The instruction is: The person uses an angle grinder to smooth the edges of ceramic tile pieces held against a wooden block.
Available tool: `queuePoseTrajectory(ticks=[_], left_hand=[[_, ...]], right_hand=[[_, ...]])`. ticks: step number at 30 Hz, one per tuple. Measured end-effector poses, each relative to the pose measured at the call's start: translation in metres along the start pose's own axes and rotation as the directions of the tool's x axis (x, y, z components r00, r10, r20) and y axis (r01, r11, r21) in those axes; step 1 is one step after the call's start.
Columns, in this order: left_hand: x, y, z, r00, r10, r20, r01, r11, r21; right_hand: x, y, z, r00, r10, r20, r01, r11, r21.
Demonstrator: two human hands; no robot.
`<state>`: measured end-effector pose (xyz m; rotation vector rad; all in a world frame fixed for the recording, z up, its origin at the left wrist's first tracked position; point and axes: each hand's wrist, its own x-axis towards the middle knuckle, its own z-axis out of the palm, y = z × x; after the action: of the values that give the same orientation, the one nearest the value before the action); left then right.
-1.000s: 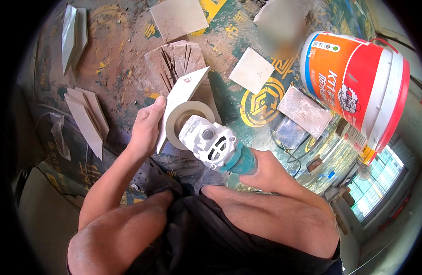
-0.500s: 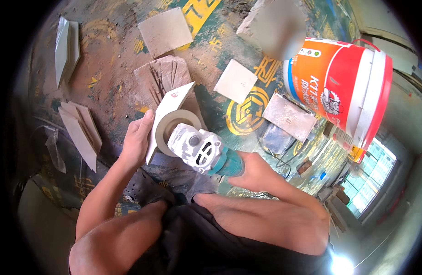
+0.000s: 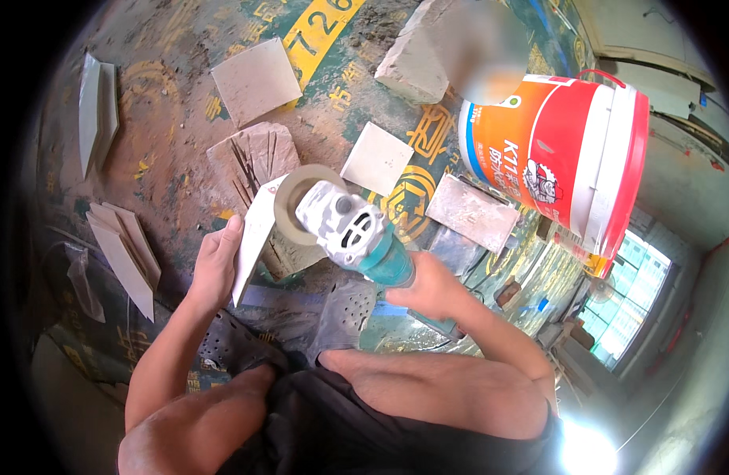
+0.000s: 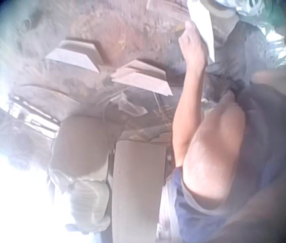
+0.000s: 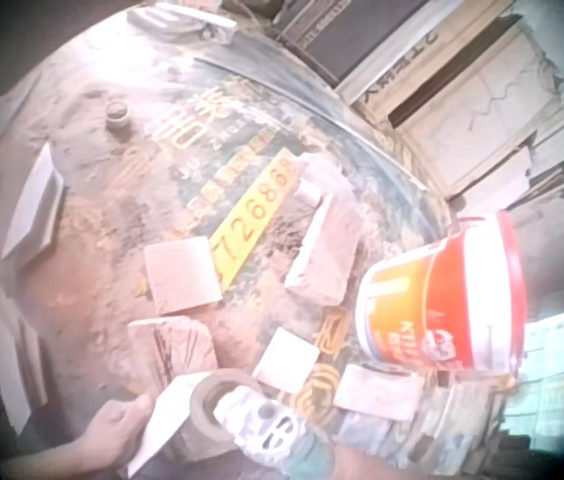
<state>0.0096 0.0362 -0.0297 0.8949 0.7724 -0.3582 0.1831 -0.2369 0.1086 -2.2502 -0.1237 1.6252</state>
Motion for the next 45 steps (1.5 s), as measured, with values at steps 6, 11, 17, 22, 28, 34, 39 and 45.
queuePoseTrajectory(ticks=[6, 11, 17, 22, 28, 34, 39, 45], left_hand=[[-0.002, 0.003, 0.003, 1.000, -0.006, -0.030, 0.008, 0.998, 0.066], [0.000, 0.002, 0.003, 1.000, 0.015, -0.016, -0.014, 0.997, 0.082], [-0.006, 0.011, 0.006, 0.999, 0.025, -0.040, -0.019, 0.990, 0.139], [-0.003, 0.005, 0.005, 1.000, -0.008, -0.019, 0.009, 0.996, 0.083], [-0.004, 0.008, 0.006, 1.000, -0.005, -0.029, 0.007, 0.997, 0.081], [-0.006, 0.013, 0.009, 0.998, -0.055, -0.008, 0.055, 0.998, -0.023], [-0.005, 0.016, 0.010, 0.997, -0.074, -0.012, 0.072, 0.994, -0.087], [-0.009, 0.032, 0.017, 0.979, -0.203, -0.023, 0.195, 0.963, -0.184]], right_hand=[[-0.008, -0.015, -0.003, 0.997, 0.081, 0.007, -0.080, 0.996, -0.046], [-0.011, -0.003, 0.002, 0.998, -0.028, 0.052, 0.028, 0.999, -0.017], [0.003, 0.003, -0.013, 1.000, 0.015, 0.019, -0.016, 0.998, 0.062], [-0.007, -0.002, -0.002, 0.997, 0.000, 0.078, -0.003, 0.999, 0.040], [0.000, -0.014, -0.011, 0.996, 0.063, 0.068, -0.064, 0.998, 0.003], [0.002, 0.000, -0.007, 0.998, 0.003, 0.066, -0.003, 1.000, 0.002], [0.001, -0.008, 0.001, 0.995, -0.044, 0.091, 0.038, 0.997, 0.070], [0.012, -0.005, -0.008, 0.998, -0.033, 0.051, 0.027, 0.993, 0.113]])
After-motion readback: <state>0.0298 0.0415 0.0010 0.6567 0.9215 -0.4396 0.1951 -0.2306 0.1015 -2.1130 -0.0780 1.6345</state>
